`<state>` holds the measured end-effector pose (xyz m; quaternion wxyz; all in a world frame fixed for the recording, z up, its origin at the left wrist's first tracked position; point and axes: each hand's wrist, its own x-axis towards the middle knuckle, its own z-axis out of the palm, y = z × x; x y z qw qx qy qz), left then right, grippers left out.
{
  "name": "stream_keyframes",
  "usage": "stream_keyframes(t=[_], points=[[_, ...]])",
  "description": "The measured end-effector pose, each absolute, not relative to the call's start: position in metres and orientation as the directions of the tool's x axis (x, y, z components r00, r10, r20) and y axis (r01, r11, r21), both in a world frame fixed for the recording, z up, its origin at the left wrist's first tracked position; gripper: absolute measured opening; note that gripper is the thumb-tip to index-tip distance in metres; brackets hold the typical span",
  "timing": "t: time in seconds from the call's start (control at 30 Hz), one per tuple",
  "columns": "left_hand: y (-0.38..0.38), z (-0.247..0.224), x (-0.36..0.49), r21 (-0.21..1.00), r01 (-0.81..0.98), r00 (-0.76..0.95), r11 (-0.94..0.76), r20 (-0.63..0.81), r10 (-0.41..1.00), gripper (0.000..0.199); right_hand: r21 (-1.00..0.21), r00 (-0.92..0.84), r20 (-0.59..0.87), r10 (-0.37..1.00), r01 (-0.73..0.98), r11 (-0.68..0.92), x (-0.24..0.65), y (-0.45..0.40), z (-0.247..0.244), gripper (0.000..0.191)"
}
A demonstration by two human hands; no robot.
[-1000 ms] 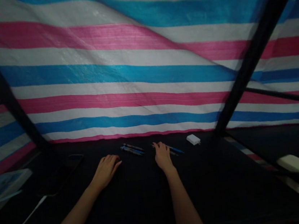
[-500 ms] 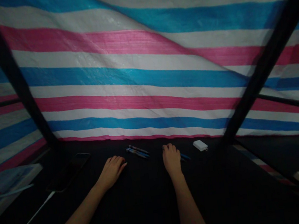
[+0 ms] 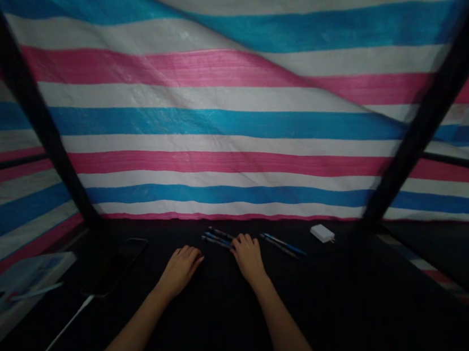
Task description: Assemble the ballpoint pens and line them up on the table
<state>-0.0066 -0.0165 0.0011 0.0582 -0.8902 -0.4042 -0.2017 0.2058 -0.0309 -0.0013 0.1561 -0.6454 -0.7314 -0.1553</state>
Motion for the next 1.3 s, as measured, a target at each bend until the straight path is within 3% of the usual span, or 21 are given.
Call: stream_keyframes(t=[0.13, 0.23, 0.33, 0.47, 0.57, 0.8, 1.0, 1.3], points=[[-0.016, 0.000, -0.006, 0.068, 0.744, 0.589, -0.665, 0.402, 0.701, 0.019, 0.028, -0.157, 0.435, 0.887, 0.987, 0.161, 0.205, -0.033, 0.002, 0.008], [-0.015, -0.001, -0.006, 0.069, 0.740, 0.576, -0.669, 0.449, 0.683, 0.017, -0.048, -0.148, 0.448, 0.882, 0.981, 0.189, 0.201, -0.037, 0.004, 0.009], [-0.013, -0.002, -0.006, 0.048, 0.740, 0.557, -0.671, 0.516, 0.651, 0.027, -0.240, -0.108, 0.420, 0.901, 0.945, 0.225, 0.196, -0.042, 0.008, 0.013], [-0.011, -0.003, -0.007, -0.001, 0.727, 0.618, -0.687, 0.436, 0.654, 0.014, -0.551, -0.073, 0.295, 0.953, 0.802, 0.232, 0.190, -0.046, 0.012, 0.021], [-0.013, -0.001, -0.009, -0.013, 0.714, 0.652, -0.700, 0.376, 0.659, 0.017, -0.669, -0.081, 0.215, 0.973, 0.714, 0.208, 0.190, -0.046, 0.012, 0.026], [-0.022, -0.001, -0.003, -0.046, 0.685, 0.690, -0.727, 0.360, 0.628, 0.021, -0.908, -0.238, -0.025, 0.971, 0.411, 0.077, 0.187, -0.042, 0.006, 0.058], [-0.022, -0.005, 0.000, -0.069, 0.636, 0.745, -0.769, 0.317, 0.587, 0.020, -0.970, -0.257, -0.072, 0.964, 0.244, -0.007, 0.187, -0.041, 0.005, 0.053], [-0.027, 0.009, -0.003, 0.163, 0.692, 0.649, -0.703, 0.288, 0.705, 0.018, -0.984, -0.348, 0.014, 0.938, 0.160, 0.073, 0.190, -0.045, 0.010, 0.037]])
